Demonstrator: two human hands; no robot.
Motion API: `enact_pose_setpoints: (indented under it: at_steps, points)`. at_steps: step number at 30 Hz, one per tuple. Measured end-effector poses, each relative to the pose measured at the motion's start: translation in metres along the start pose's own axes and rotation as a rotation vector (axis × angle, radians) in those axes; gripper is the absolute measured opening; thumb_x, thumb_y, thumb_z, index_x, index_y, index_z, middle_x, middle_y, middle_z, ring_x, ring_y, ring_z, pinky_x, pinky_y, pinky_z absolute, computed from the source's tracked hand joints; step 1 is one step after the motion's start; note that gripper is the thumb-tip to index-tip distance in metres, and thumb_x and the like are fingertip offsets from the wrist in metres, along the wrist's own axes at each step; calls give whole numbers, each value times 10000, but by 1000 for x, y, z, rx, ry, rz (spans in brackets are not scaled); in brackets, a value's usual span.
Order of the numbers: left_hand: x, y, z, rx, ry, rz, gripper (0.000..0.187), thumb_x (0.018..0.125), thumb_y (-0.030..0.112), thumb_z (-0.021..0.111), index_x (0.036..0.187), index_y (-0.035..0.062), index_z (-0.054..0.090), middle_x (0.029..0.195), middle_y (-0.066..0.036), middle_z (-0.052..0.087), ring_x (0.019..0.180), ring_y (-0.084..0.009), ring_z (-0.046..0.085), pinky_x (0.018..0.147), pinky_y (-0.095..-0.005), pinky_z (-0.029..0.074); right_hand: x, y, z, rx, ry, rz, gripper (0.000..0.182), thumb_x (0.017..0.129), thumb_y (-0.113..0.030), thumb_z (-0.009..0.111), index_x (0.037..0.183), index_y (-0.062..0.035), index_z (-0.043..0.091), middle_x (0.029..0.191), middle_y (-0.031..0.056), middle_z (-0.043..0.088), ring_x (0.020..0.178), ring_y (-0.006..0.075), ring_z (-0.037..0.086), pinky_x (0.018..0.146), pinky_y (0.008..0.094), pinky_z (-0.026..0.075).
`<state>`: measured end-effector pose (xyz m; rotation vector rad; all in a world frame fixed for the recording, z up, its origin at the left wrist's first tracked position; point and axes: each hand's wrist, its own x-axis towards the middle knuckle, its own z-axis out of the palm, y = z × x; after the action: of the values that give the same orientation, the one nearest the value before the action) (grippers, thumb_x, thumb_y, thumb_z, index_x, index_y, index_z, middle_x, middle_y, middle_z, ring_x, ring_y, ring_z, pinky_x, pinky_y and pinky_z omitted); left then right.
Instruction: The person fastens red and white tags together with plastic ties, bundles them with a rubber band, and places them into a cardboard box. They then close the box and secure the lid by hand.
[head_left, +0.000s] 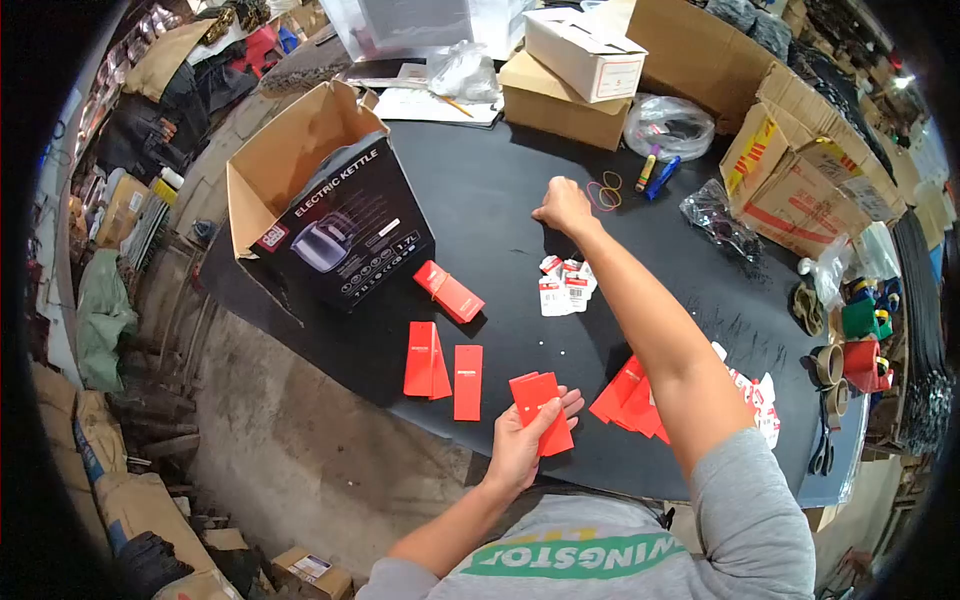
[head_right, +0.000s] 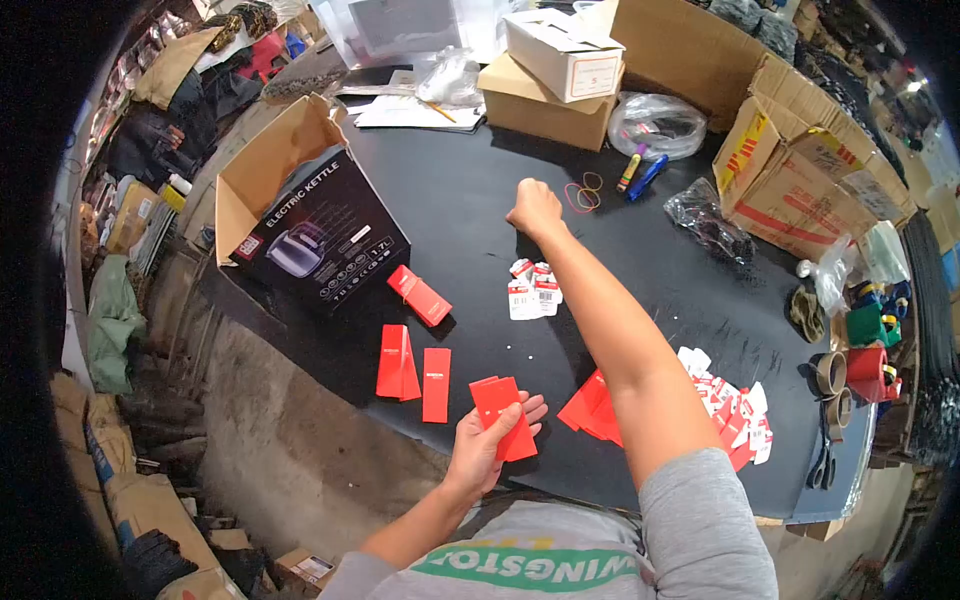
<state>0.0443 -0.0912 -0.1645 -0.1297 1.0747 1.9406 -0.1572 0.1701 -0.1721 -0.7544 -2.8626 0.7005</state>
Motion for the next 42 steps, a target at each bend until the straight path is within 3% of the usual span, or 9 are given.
enact_pose_setpoints:
  at_steps: [5,7,10,13,21,29,33,37,42]
  points:
    - [5,15,-11,-69,-46,25,405,991,224,460,1281,-56,425,1295,-254,502,1194,-322,528,970,-404,477,18,9,19,-40,38,4,265,690,-159,749,810,39,620,920,236,664,922,372,646,785,432,525]
    - [11,24,-15,-119,-83,19,420,1003,249,419,1295,-53,406,1309,-247,491,1201,-323,522,982,-411,467,20,15,10,140,-71,-145,234,731,-160,732,816,31,625,815,170,681,774,288,667,659,379,521]
    - [18,31,-18,-93,-124,40,391,992,242,452,1260,-43,447,1273,-233,527,1165,-304,554,969,-411,480,11,11,-33,633,-288,-99,184,855,-202,673,832,-27,621,703,23,626,578,64,535,488,228,399]
    - [26,35,-19,-101,-154,0,380,977,239,492,1234,-40,474,1222,-220,568,1118,-289,588,942,-403,501,-3,1,-75,896,-347,-149,182,857,-158,669,896,8,604,739,63,649,587,95,600,511,206,448]
    - [38,38,-10,-94,-170,-27,300,946,182,555,1171,-16,541,1157,-172,614,1073,-255,616,909,-380,523,-37,-16,-116,1009,-321,-325,265,891,-128,636,1074,61,602,867,100,653,742,123,664,667,215,540]
    - [34,28,7,-196,-149,-77,282,912,117,602,1163,-4,556,1165,-160,616,1073,-248,617,881,-355,535,-93,-12,-137,1249,10,-452,223,907,-118,614,1036,64,621,928,119,669,827,159,676,741,251,541]
    - [27,25,11,-58,-93,54,255,899,93,614,1133,-5,584,1153,-165,626,1058,-247,626,861,-344,541,-150,-11,-146,1276,26,-378,191,880,-97,640,988,60,655,845,106,681,768,143,670,716,264,540]
    - [20,31,18,53,-38,243,208,890,66,623,1080,-17,618,1069,-160,663,968,-233,663,825,-324,553,-211,-15,-131,1229,-177,-258,112,849,-33,659,909,61,670,805,96,680,709,135,671,636,248,544]
    - [7,37,26,175,-7,453,171,854,24,660,1019,-17,647,963,-116,695,867,-166,675,758,-289,549,-251,-11,-97,1175,-87,-197,84,822,2,681,889,52,672,780,71,664,665,113,660,588,222,534]
